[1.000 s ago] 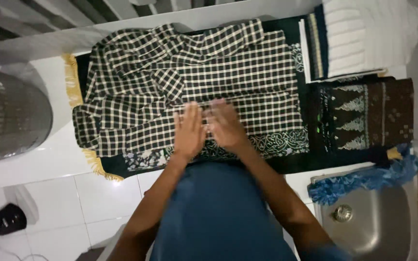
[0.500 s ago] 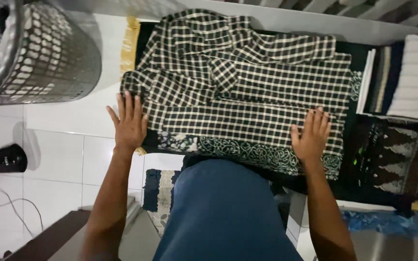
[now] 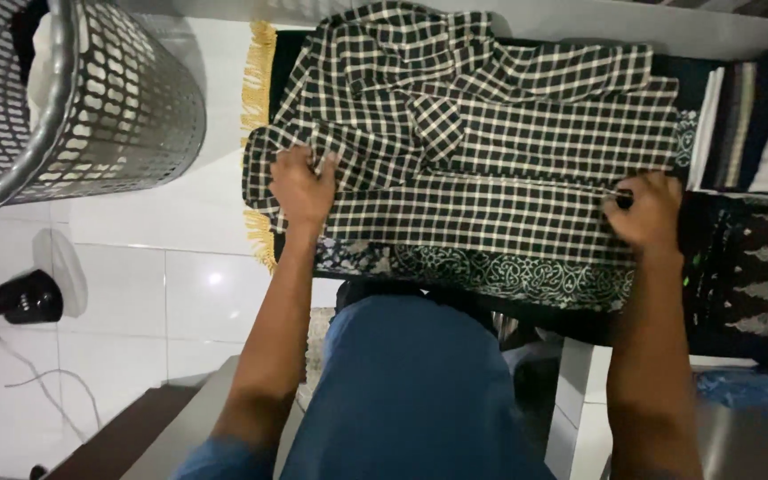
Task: Folding a checkered long-sleeved shirt on a flat surface on the floor.
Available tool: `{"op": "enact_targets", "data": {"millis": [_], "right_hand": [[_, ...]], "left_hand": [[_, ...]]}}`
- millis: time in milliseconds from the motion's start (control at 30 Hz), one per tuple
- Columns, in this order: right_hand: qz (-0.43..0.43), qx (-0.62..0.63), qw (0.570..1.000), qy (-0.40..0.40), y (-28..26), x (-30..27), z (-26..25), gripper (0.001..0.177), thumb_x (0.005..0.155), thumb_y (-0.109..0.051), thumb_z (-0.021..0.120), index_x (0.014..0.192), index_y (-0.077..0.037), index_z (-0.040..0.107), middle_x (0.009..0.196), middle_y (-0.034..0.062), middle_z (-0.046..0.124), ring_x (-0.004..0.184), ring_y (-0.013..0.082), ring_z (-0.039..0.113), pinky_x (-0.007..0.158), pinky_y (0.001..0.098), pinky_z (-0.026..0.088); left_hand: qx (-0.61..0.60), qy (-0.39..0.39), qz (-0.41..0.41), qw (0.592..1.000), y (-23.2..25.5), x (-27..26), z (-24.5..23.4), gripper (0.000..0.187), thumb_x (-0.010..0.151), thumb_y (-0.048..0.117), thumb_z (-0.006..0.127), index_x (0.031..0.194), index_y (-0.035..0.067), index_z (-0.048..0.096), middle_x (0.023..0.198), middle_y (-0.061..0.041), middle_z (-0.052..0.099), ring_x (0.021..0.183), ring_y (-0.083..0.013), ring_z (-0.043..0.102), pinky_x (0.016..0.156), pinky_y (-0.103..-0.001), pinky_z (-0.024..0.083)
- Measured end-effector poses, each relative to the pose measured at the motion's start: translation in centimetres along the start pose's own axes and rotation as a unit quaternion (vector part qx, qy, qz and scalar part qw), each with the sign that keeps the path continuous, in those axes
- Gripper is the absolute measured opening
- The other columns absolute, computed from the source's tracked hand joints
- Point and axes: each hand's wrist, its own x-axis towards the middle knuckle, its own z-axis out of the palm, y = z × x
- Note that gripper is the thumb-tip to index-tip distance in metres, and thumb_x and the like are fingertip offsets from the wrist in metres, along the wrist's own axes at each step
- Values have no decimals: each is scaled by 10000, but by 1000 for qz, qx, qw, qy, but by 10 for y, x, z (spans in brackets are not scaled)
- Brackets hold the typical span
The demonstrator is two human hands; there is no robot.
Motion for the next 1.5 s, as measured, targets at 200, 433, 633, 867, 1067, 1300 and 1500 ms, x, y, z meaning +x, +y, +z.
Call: {"op": "enact_targets", "data": {"millis": [200, 433, 633, 867, 1067, 1300, 1500], "right_hand": [[-20, 156, 985, -73, 48, 13, -12, 324, 1007, -300, 748, 1051, 21, 736, 1021, 202, 712, 979, 335, 670, 864, 480, 533], [35, 193, 973, -125, 42, 22, -33, 342, 1017, -283, 736, 1099, 49, 715, 921, 217, 713, 785, 306, 662, 716, 437, 524], [-90, 102, 983, 120, 18, 8, -16, 379, 873, -106, 760, 1214, 49, 702, 1178, 278, 687, 1112, 413, 622, 1014, 516, 483], [-17, 230, 972, -36, -193, -43, 5, 366, 1086, -53, 453, 1439, -23, 545, 1513, 197, 536, 1302, 294, 605, 1065, 416, 554], [-151, 100, 979, 87, -117, -56, 6, 559, 1018, -296, 609, 1502, -44, 486, 1629, 221, 361, 1551, 401, 280, 1279, 589, 167], [46, 70, 996, 21, 3, -58, 14, 705, 1089, -329, 526, 1604, 64, 250, 1698, 305, 159, 1586, 450, 120, 1275, 556, 76], [-136, 100, 984, 56, -153, -57, 28, 651, 1069, -263, 519, 1576, 70, 283, 1689, 305, 170, 1578, 474, 119, 1278, 599, 84]], "left_hand": [[-57, 44, -12, 997, -12, -6, 16, 211, 1089, 223, 675, 1026, 45, 581, 897, -150, 570, 804, -360, 532, 722, -504, 425], [4, 52, -79, 995, -4, 2, 34, 231, 1125, 270, 606, 1102, 42, 577, 1003, -169, 596, 912, -377, 541, 803, -531, 398], [58, 79, -36, 995, 54, 5, 1, 314, 1112, 224, 607, 1314, -12, 559, 1350, -237, 538, 1266, -426, 475, 1044, -591, 334], [67, -277, 126, 950, 160, -67, 35, 542, 996, 240, 558, 1488, 26, 478, 1644, -214, 331, 1545, -403, 241, 1226, -648, 128], [-32, -288, 223, 931, 82, -84, 23, 608, 1077, 398, 429, 1612, 118, 362, 1708, -145, 230, 1594, -330, 121, 1262, -603, 69], [148, -298, 120, 935, -4, -53, -50, 658, 1054, 372, 350, 1622, 56, 248, 1732, -211, 132, 1601, -378, 54, 1221, -686, -28], [153, -306, 79, 936, 114, -85, 24, 657, 1008, 271, 577, 1571, 15, 355, 1699, -237, 248, 1605, -382, 138, 1252, -652, 39]]}}
